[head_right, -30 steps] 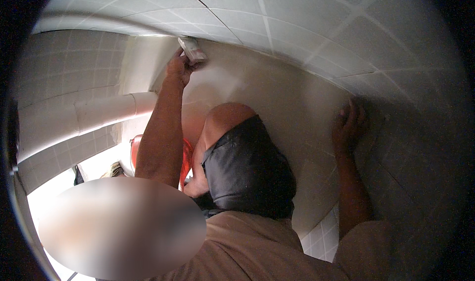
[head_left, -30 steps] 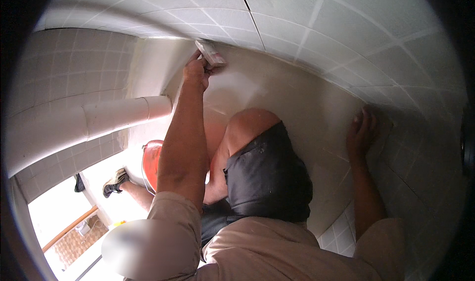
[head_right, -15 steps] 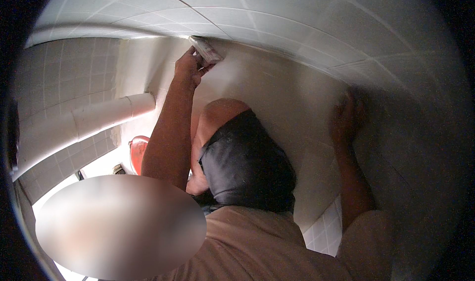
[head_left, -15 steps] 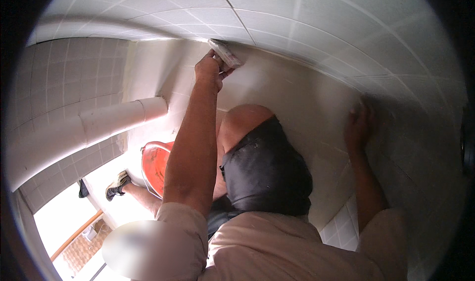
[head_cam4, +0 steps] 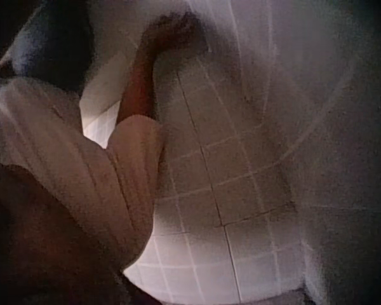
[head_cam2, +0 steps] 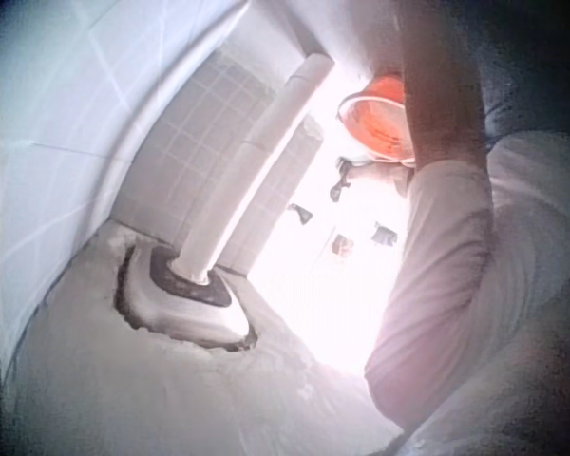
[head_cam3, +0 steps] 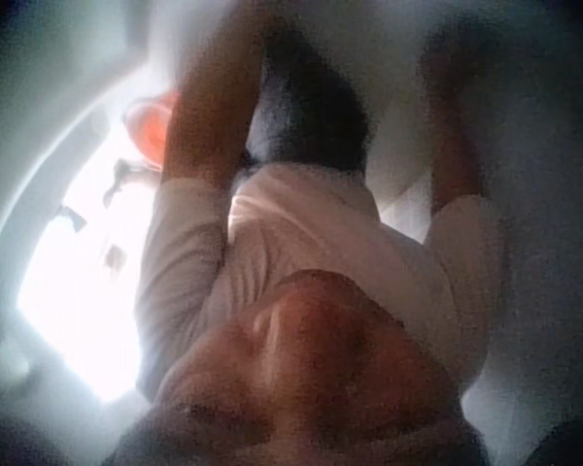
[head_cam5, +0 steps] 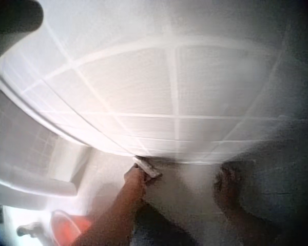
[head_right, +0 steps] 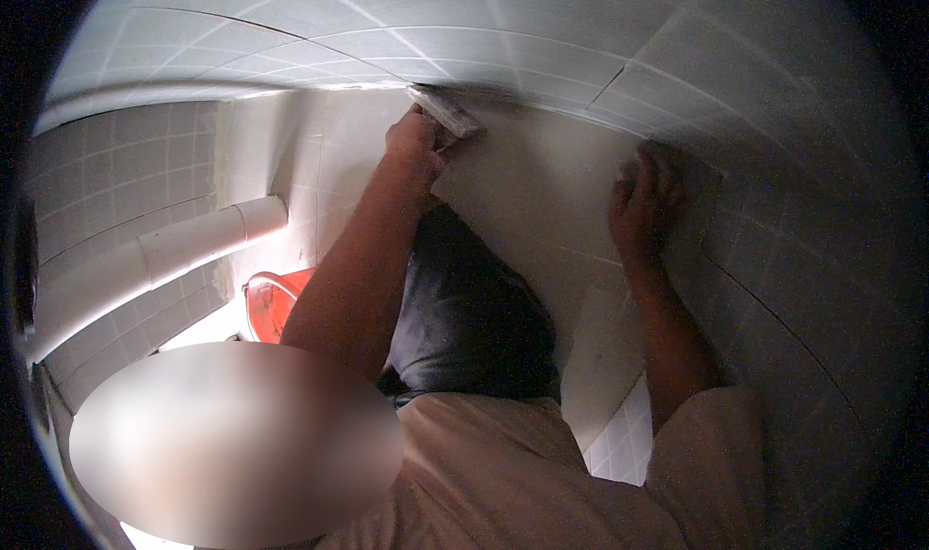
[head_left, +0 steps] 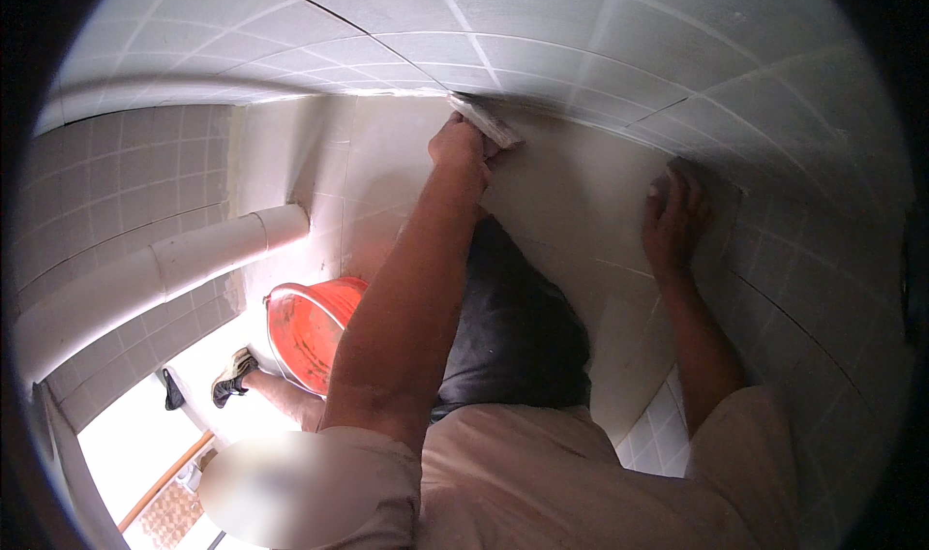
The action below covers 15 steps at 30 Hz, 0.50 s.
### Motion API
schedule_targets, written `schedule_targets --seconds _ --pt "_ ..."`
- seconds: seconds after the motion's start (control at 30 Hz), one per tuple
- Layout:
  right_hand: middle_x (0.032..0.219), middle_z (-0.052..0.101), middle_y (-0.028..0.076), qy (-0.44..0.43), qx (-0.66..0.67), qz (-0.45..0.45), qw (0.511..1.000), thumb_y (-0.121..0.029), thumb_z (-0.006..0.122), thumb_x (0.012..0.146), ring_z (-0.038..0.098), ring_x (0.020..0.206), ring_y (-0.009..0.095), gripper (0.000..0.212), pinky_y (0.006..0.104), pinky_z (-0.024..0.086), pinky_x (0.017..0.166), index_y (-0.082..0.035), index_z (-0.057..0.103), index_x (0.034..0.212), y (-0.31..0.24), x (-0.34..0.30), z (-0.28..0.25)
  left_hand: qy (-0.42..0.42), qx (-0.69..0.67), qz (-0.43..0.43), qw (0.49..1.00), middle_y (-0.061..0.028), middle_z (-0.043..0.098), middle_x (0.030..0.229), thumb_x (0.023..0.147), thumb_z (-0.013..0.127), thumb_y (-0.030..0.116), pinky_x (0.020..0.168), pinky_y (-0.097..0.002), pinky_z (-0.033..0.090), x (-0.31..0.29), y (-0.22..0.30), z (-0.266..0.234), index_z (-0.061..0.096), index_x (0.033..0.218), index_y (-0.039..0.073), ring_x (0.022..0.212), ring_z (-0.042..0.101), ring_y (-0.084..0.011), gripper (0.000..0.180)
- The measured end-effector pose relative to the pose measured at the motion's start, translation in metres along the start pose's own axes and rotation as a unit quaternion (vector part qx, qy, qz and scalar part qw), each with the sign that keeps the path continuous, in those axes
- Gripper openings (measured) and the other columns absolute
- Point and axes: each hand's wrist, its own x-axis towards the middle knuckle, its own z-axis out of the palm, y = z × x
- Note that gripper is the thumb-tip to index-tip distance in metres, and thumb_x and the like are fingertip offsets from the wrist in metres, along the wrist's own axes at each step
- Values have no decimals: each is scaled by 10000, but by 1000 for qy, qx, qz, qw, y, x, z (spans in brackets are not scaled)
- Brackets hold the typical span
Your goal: The person applies grout to the joints of a tiled wall using a small rectangular spreader, frequently dipping the tool into a pink bucket containing a white grouting compound.
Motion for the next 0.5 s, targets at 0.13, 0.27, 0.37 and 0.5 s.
schedule_targets --seconds 0.13,0.27,0.37,0.5 --pt "1321 497 153 -7 14 19 1000 -284 614 915 450 1260 361 459 529 317 1041 -115 523 1332 -4 -1 -3 -36 -23 13 999 -161 649 1120 969 404 16 770 -435 595 -6 -18 10 584 1282 21 929 674 -285 362" --pt "1331 501 173 -7 24 26 999 -293 555 953 457 1247 377 431 545 304 1045 -99 524 1337 3 -3 -4 -52 2 7 999 -142 656 1142 941 435 -20 777 -349 580 -27 -33 30 532 1380 24 920 679 -240 452" --pt "1325 515 212 23 57 20 998 -271 517 975 462 1239 394 415 560 296 1055 -70 520 1339 3 -7 0 -103 29 56 993 -153 640 1142 960 403 2 828 -482 580 1 -57 18 530 1341 39 959 664 -290 403" --pt "1267 552 229 41 100 151 983 -214 508 982 487 1207 395 358 516 335 1038 -17 536 1279 13 -7 9 -90 29 32 995 -139 638 1168 970 415 28 784 -476 572 -19 -75 42 498 1394 75 968 662 -279 435"
